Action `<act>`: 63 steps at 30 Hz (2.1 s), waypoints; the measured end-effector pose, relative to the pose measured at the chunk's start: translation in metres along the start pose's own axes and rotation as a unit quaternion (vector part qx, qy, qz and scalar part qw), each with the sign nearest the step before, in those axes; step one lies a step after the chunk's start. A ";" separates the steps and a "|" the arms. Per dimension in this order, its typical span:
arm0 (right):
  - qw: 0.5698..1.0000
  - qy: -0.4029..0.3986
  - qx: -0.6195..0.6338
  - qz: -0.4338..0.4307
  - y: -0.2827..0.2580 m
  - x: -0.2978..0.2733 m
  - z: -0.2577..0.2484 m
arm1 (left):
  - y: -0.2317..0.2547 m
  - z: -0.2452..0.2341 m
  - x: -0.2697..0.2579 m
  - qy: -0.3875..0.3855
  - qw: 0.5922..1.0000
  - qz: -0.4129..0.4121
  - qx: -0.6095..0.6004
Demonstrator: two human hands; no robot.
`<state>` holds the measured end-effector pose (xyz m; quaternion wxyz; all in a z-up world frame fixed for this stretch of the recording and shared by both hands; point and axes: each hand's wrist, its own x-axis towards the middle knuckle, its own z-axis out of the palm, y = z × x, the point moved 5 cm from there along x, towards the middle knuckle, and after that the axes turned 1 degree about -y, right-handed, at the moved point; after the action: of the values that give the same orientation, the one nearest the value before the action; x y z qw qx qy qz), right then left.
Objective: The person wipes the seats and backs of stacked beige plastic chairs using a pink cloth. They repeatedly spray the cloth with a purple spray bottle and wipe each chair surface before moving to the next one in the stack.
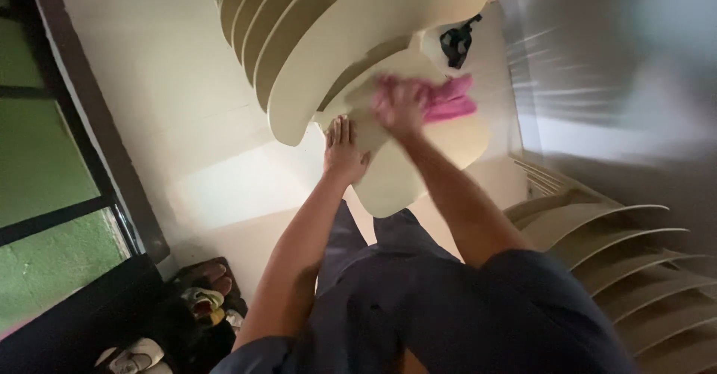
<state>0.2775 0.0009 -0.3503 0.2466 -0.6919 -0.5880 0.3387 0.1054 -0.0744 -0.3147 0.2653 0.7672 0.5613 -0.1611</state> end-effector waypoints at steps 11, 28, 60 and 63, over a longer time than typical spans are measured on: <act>0.947 0.047 -0.302 -0.099 0.049 0.060 -0.047 | -0.008 0.002 0.011 0.023 0.999 0.039 0.002; 0.935 0.005 -0.334 -0.121 0.018 0.021 -0.013 | -0.023 0.003 0.001 0.069 0.991 0.052 -0.107; 0.900 -0.050 -0.304 -0.309 -0.052 -0.064 0.121 | -0.057 0.065 -0.058 0.157 0.874 -0.193 -0.417; 0.907 -0.141 -0.184 -0.351 -0.064 -0.052 0.111 | -0.056 0.049 -0.063 0.152 0.863 -0.198 -0.439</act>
<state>0.1476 -0.0446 -0.3661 0.1324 -0.4192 -0.8734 0.2096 0.0353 -0.1391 -0.3325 0.4481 0.4590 0.7477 0.1717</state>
